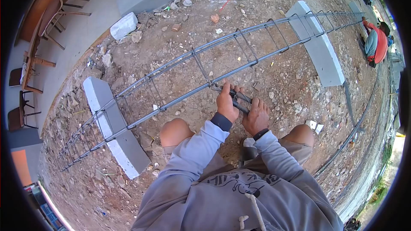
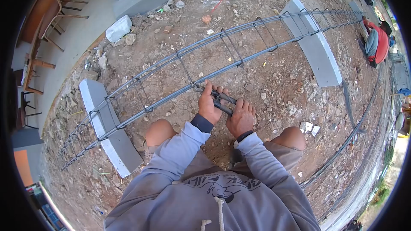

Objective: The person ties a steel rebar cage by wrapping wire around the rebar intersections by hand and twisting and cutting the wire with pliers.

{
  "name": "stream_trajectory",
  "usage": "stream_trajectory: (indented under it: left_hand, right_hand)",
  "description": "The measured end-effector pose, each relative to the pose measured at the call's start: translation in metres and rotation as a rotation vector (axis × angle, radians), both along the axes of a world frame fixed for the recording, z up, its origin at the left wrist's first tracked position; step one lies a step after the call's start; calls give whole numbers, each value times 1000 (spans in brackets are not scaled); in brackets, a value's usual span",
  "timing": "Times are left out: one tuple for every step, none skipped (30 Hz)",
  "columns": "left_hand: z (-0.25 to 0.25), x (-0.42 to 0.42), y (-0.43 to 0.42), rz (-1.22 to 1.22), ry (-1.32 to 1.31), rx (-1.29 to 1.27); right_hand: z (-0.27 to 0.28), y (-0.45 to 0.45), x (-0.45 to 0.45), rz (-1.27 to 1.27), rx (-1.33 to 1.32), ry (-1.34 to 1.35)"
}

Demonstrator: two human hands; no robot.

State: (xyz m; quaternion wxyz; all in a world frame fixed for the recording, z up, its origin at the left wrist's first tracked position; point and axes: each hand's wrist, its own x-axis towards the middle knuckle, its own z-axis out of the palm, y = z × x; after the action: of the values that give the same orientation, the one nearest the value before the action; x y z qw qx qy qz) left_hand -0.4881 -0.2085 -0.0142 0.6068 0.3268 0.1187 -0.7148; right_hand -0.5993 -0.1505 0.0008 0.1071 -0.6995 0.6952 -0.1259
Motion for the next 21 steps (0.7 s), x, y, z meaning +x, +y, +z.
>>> stream_trajectory:
  left_hand:
    - [-2, 0, -1, 1, -12, 8]
    - [-3, -2, -1, 5, -20, 15]
    - [-3, -3, 0, 4, -40, 47]
    - [-2, -3, 0, 2, -63, 76]
    - [-1, -2, -1, 1, -88, 102]
    - [2, -1, -1, -21, -108, 117]
    - [6, 0, 0, -43, -126, 132]
    - [8, 1, 0, -65, -143, 146]
    - [5, 1, 1, -72, -166, 125]
    - [1, 2, 1, -79, -188, 104]
    - [-2, 2, 3, -86, -210, 84]
    - [-1, 4, 4, -114, -245, 73]
    - [1, 5, 5, -142, -281, 61]
    - [2, 8, 7, -169, -317, 50]
    - [-1, 10, 11, -187, -362, 14]
    - [-7, 12, 16, -204, -407, -24]
    - [-11, 14, 19, -218, -451, -64]
    - [-11, 16, 21, -219, -427, -86]
    - [-12, 18, 25, -224, -403, -102]
    - [-13, 21, 29, -234, -379, -118]
    - [-9, 23, 30, -257, -348, -125]
  right_hand:
    - [2, -3, -2, 2, 58, -2]
    - [4, -4, -5, 6, 116, -1]
    - [3, -4, -6, 13, 130, 5]
    - [1, -4, -7, 20, 141, 8]
    - [-1, -6, -6, 26, 150, 9]
    - [-5, -7, -7, 48, 151, -11]
    - [-10, -7, -11, 70, 152, -29]
    - [-14, -9, -15, 92, 152, -47]
    - [-17, -11, -17, 108, 180, -72]
    - [-19, -13, -20, 124, 209, -97]
    - [-21, -14, -22, 140, 239, -122]
    - [-15, -15, -19, 134, 267, -127]
    - [-7, -15, -16, 129, 294, -133]
    - [-1, -15, -13, 124, 321, -140]
    - [0, -14, -13, 138, 371, -160]
    - [2, -15, -15, 153, 418, -179]
    - [4, -17, -17, 169, 463, -197]
    - [9, -20, -19, 226, 514, -227]
    - [18, -24, -22, 277, 570, -261]
    - [26, -28, -24, 325, 625, -296]
    - [32, -35, -28, 256, 871, -427]
